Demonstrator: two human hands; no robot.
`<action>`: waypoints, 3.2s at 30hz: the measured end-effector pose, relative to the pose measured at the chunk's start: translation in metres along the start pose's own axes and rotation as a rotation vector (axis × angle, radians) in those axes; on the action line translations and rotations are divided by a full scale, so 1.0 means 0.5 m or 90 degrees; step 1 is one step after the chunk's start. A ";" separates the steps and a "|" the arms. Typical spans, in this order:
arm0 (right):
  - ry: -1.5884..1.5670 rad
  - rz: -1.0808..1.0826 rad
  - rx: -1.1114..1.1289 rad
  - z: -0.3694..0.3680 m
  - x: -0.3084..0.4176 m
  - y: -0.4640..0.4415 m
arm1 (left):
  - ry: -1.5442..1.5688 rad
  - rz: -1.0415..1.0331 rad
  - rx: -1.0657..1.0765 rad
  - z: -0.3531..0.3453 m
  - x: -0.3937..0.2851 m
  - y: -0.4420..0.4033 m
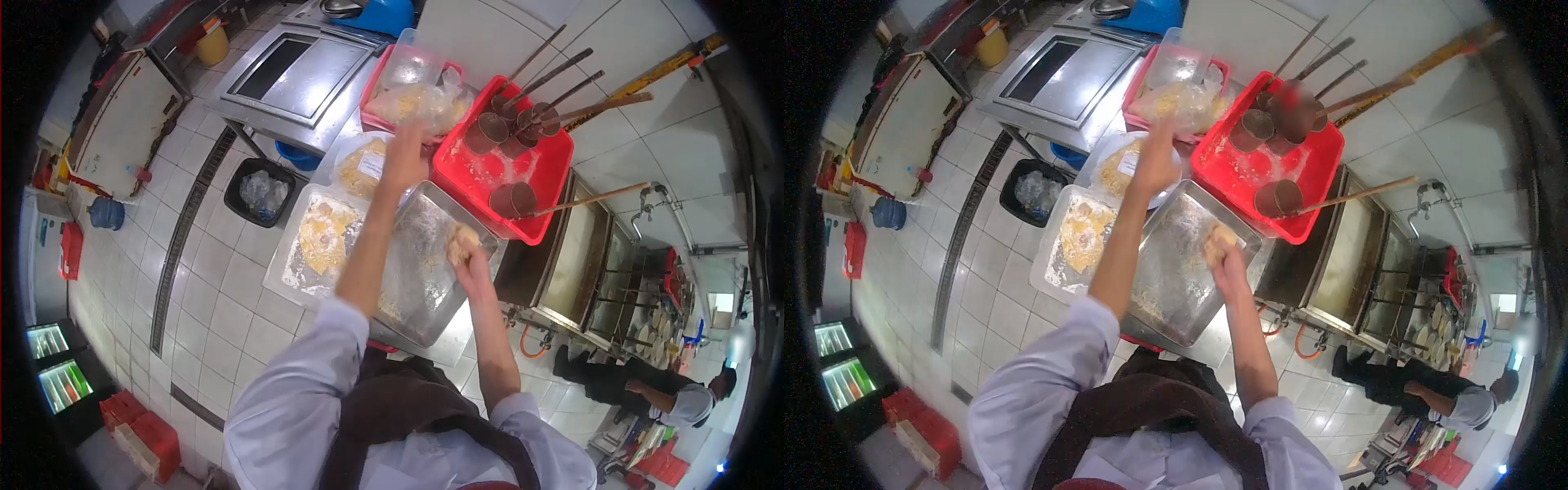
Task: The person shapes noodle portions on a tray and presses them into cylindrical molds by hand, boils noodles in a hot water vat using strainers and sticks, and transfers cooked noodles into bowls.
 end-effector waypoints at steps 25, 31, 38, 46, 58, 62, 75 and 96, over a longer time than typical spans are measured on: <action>0.383 0.034 -0.030 0.035 -0.038 0.175 | -0.065 0.217 0.063 0.139 -0.037 -0.104; 0.372 0.146 0.057 -0.051 0.010 0.164 | 0.660 0.723 0.155 -0.089 -0.109 0.435; 0.427 0.154 0.229 -0.044 -0.033 0.117 | 0.319 0.422 -0.044 -0.093 -0.138 0.532; 0.480 0.098 0.325 0.013 -0.094 0.097 | 0.107 0.321 -0.125 -0.081 -0.159 0.538; 0.799 0.449 0.081 -0.035 0.003 0.106 | 0.349 0.670 -0.153 -0.133 -0.035 0.647; 0.689 0.442 0.260 -0.071 -0.030 0.117 | 0.574 0.613 -0.176 -0.140 -0.050 0.609; 0.532 0.116 0.277 -0.029 -0.131 0.032 | 0.174 0.573 -0.120 -0.087 -0.006 0.671; 0.608 0.055 0.413 -0.044 -0.133 0.038 | 0.315 0.475 -0.257 -0.067 0.020 0.626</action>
Point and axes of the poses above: each hand's wrist, its own y-axis away from the middle knuckle, its own z-axis out of the back of the hand, x = y × z, the point moved 8 cm from there along -y, towards the middle knuckle, and after that the axes turned 15 degrees about y, right-handed, at the moved point
